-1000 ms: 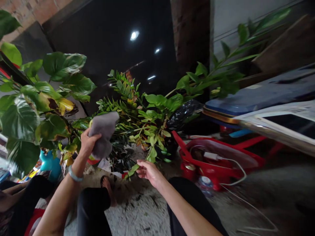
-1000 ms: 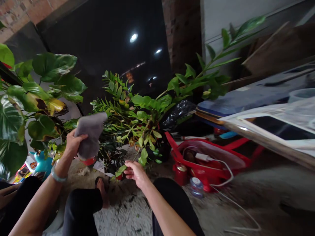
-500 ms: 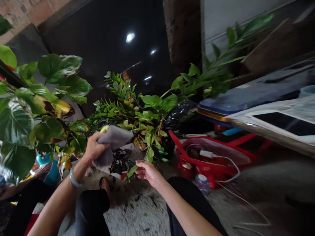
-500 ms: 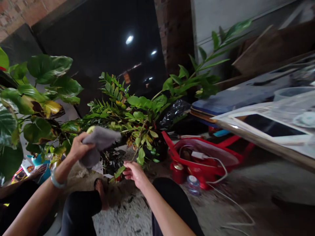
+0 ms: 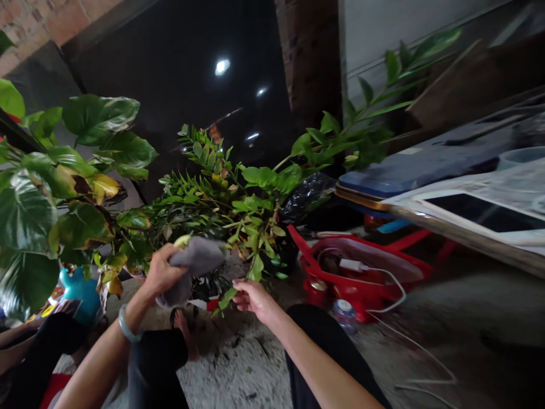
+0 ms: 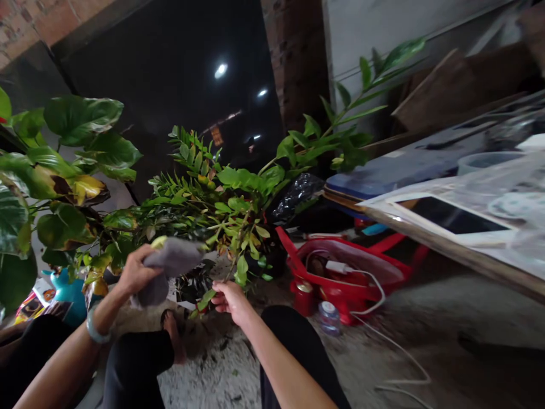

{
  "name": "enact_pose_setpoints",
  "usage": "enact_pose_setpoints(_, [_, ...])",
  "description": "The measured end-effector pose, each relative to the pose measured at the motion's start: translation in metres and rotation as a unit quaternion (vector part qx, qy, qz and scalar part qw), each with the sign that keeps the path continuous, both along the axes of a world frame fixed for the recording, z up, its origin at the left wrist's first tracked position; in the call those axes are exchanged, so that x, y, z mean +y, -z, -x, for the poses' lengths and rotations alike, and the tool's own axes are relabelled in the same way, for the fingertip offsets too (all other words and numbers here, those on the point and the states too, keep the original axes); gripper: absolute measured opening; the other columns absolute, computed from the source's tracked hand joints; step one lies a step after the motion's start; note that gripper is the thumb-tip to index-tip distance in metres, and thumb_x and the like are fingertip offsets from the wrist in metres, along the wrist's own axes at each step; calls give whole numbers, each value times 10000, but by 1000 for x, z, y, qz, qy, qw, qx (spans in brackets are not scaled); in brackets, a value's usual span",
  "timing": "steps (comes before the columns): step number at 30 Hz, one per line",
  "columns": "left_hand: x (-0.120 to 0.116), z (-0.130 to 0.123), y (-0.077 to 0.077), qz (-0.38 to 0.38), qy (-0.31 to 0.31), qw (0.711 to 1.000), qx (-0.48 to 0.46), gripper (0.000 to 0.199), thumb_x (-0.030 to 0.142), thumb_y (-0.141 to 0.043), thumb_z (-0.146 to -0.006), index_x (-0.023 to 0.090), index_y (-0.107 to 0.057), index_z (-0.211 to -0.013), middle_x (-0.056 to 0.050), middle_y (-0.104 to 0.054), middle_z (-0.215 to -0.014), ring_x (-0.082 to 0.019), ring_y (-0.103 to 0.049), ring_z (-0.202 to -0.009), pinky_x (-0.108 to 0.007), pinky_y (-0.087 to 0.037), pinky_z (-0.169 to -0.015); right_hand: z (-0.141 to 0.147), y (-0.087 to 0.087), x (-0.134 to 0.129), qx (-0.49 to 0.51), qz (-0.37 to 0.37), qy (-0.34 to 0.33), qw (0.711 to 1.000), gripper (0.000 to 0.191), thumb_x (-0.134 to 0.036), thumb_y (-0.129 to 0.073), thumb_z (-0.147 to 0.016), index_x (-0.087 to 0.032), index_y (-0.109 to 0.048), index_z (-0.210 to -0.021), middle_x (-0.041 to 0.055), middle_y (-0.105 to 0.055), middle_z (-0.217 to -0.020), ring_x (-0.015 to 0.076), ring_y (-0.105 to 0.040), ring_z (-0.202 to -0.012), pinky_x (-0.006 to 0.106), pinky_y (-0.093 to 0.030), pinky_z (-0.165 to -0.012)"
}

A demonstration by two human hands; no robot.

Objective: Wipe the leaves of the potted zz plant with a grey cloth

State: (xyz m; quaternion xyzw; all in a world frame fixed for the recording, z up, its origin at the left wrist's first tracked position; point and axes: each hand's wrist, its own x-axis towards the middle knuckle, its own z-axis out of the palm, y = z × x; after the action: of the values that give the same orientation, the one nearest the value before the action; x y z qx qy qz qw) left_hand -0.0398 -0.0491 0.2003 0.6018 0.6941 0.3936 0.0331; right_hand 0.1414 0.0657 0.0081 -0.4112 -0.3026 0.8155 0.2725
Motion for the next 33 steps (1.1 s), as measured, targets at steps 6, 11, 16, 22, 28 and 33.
enact_pose_setpoints(6, [43,37,-24,-110,-174,978,19,176,265,-745,-655,197,-699,-810,-8,-634,-839,-229,-607,-832,-348,-477,-808,6,-5,-6,78,-5,-5,997,196,-162,-667,-808,-184,-638,-1000,-16,-693,-665,175,-736,-565,237,-554,-463])
enact_pose_setpoints(11, [16,13,56,89,-54,995,11,171,118,-710,-569,222,-721,-703,-18,-661,-751,-237,-617,-747,-372,-489,-737,1,-5,-9,86,3,-37,996,159,-175,-647,-821,-203,-600,-971,-27,-683,-640,188,-736,-554,259,-571,-453])
enact_pose_setpoints(16, [-35,8,36,55,3,998,-33,140,158,-703,-591,226,-742,-707,-11,-664,-760,-213,-608,-742,-325,-479,-699,-5,-3,-4,51,-3,-39,998,117,-133,-637,-801,-203,-591,-884,-47,-645,-556,152,-674,-468,226,-535,-410])
enact_pose_setpoints(22, [-22,41,-6,-141,-171,974,-45,220,380,-744,-634,209,-690,-762,23,-596,-746,-183,-560,-742,-286,-471,-709,3,-7,-6,57,-1,-23,998,158,-139,-674,-791,-185,-634,-937,-22,-692,-606,149,-690,-496,215,-532,-416])
enact_pose_setpoints(28, [-45,19,58,35,-25,998,-39,163,192,-649,-565,218,-750,-691,-25,-658,-741,-217,-625,-725,-325,-490,-694,2,-3,-9,34,-10,-13,999,139,-128,-633,-817,-186,-635,-943,-34,-683,-599,138,-665,-466,213,-516,-398])
enact_pose_setpoints(33, [-78,41,34,-80,-203,974,-60,173,365,-730,-645,218,-723,-735,-10,-638,-718,-227,-606,-716,-336,-513,-685,-3,-2,-4,85,-18,-12,996,119,-158,-674,-800,-189,-635,-909,-19,-694,-612,150,-685,-496,230,-542,-434])
